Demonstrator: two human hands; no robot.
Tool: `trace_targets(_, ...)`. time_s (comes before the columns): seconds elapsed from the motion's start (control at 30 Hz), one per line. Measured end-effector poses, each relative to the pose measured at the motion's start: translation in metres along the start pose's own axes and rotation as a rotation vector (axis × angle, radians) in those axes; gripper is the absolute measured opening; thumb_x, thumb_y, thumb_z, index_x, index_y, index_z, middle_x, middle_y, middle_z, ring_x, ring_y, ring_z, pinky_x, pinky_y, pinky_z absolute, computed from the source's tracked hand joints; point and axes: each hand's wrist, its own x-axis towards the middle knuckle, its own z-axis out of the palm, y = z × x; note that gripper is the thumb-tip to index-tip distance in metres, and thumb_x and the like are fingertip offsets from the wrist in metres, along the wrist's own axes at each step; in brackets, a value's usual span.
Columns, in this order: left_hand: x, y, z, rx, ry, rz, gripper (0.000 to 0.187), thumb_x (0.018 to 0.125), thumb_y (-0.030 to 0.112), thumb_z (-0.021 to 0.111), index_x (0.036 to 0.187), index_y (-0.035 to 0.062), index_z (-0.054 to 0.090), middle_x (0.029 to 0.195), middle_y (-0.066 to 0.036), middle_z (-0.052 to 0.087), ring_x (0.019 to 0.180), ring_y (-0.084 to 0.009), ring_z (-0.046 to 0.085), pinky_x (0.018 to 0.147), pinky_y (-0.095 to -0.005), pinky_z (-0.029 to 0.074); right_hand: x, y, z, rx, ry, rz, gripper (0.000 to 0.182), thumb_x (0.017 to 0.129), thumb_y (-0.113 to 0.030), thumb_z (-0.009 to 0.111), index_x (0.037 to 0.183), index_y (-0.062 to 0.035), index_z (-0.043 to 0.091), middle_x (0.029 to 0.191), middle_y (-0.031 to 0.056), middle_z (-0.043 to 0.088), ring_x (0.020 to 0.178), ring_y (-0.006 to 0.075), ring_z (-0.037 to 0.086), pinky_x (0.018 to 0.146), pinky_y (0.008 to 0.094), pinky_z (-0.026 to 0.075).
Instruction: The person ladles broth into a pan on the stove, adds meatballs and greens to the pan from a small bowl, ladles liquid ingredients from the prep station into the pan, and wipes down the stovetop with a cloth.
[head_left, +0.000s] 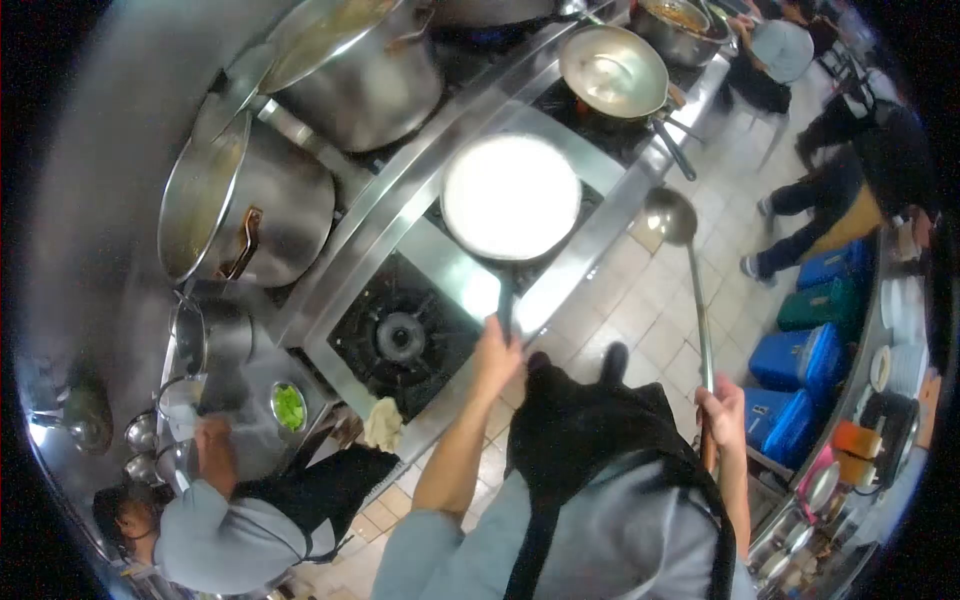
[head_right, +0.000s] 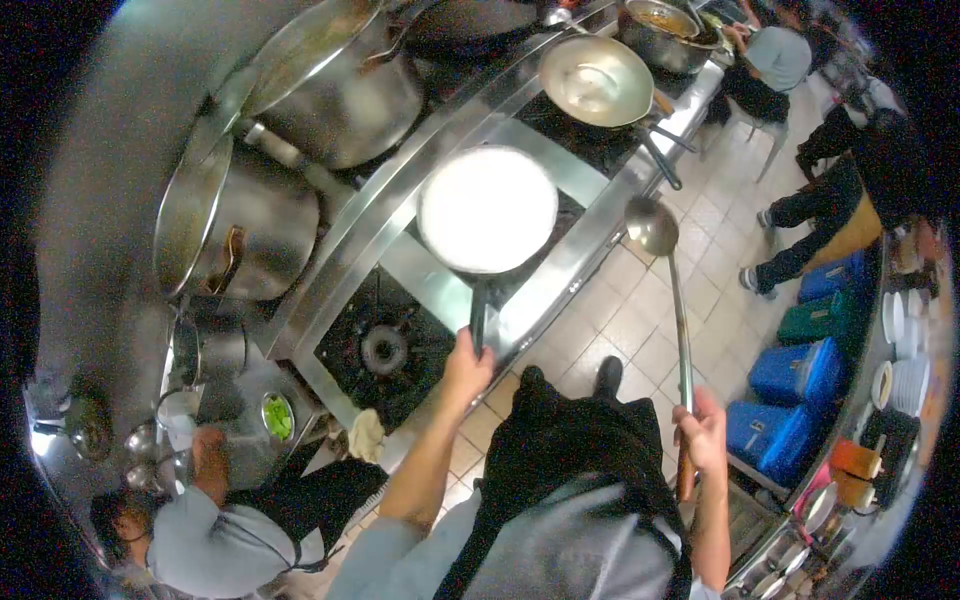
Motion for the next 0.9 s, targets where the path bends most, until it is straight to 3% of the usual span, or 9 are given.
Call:
trace_targets(0.3,-0.008,0.007,-0.012,0.094,-0.023,-0.016,0.054,0.089,0.030,0.062,0.134,0.0060,0.044,0.107,-0.030,0.064,0.100,-0.0453,0.063,0.085,-0.0477,0.051,0.043,0.075,-0.113,0.126,-0.013,0.112,0.032,0.084,-0.003,0.059,0.113,0.0073,0.059,0.071,0.0061,0.059,0.046,0.0136,0.053,0.042,0.0261,0.044)
trace_targets(0.4,-0.036,0.052,-0.010,0.352,0.227,0.035,0.074,0.083,0.029,0.071,0.143,0.0001,0.037,0.118,-0.026,0.062,0.109,-0.0413,0.060,0.095,-0.0441,0.047,0.066,0.094,-0.157,0.146,-0.093,0.134,0.029,0.083,-0.004,0.059,0.110,0.0072,0.061,0.067,0.0062,0.058,0.044,0.0145,0.052,0.041,0.0274,0.044)
trace_targets(0.43,-0.042,0.064,-0.002,0.354,0.248,0.035,0.074,0.083,0.029,0.071,0.143,0.0001,0.037,0.118,-0.026,0.062,0.109,-0.0413,0.060,0.095,-0.0441,0.047,0.074,0.091,-0.170,0.150,-0.108,0.121,0.029,0.083,-0.004,0.059,0.110,0.0072,0.061,0.067,0.0062,0.058,0.044,0.0145,0.052,0.041,0.0274,0.044)
trace_targets(0.5,-0.062,0.087,0.013,0.454,0.625,0.295,0.076,0.082,0.025,0.073,0.143,-0.0038,0.037,0.125,-0.026,0.058,0.115,-0.0421,0.057,0.101,-0.0431,0.043,0.083,0.094,-0.193,0.091,-0.121,0.148,0.031,0.079,0.000,0.053,0.109,0.0092,0.058,0.068,0.0066,0.057,0.045,0.0131,0.050,0.040,0.0257,0.041)
trace_targets(0.53,-0.068,0.099,0.025,0.390,0.710,0.377,0.062,0.086,0.023,0.071,0.136,-0.0036,0.046,0.119,-0.025,0.062,0.105,-0.0376,0.063,0.096,-0.0394,0.048,0.091,0.103,-0.204,0.094,-0.133,0.149,0.031,0.080,-0.001,0.053,0.109,0.0087,0.058,0.068,0.0066,0.057,0.044,0.0136,0.050,0.040,0.0267,0.041)
trace_targets(0.57,-0.074,0.104,0.043,0.410,0.702,0.352,0.062,0.086,0.023,0.071,0.136,-0.0036,0.046,0.119,-0.025,0.062,0.105,-0.0376,0.063,0.096,-0.0394,0.048,0.094,0.107,-0.210,0.091,-0.152,0.174,0.031,0.080,-0.001,0.053,0.109,0.0087,0.058,0.068,0.0066,0.057,0.044,0.0136,0.050,0.040,0.0267,0.041)
trace_targets(0.63,-0.078,0.108,0.084,-0.190,0.498,0.102,0.041,0.090,0.023,0.067,0.121,-0.0022,0.060,0.107,-0.020,0.068,0.094,-0.0264,0.068,0.087,-0.0334,0.051,0.111,0.106,-0.216,0.044,-0.158,0.180,0.031,0.080,-0.002,0.053,0.108,0.0091,0.059,0.068,0.0070,0.057,0.044,0.0144,0.050,0.041,0.0279,0.042)
trace_targets(0.7,-0.066,0.096,0.121,-0.102,0.319,0.074,0.030,0.096,0.027,0.063,0.112,0.0014,0.067,0.097,-0.006,0.068,0.084,-0.0105,0.062,0.074,-0.0245,0.051,0.124,0.121,-0.221,0.020,-0.176,0.212,0.028,0.083,-0.005,0.056,0.108,0.0062,0.060,0.068,0.0060,0.057,0.044,0.0145,0.052,0.040,0.0274,0.042)
trace_targets(0.9,0.031,0.030,0.233,-0.566,0.016,-0.236,0.019,0.095,0.024,0.063,0.103,0.0069,0.067,0.089,0.000,0.066,0.074,-0.0094,0.059,0.065,-0.0241,0.049,0.147,0.150,-0.213,0.051,-0.217,0.316,0.021,0.083,-0.006,0.052,0.100,0.0045,0.059,0.068,0.0055,0.057,0.044,0.0142,0.052,0.041,0.0269,0.043)
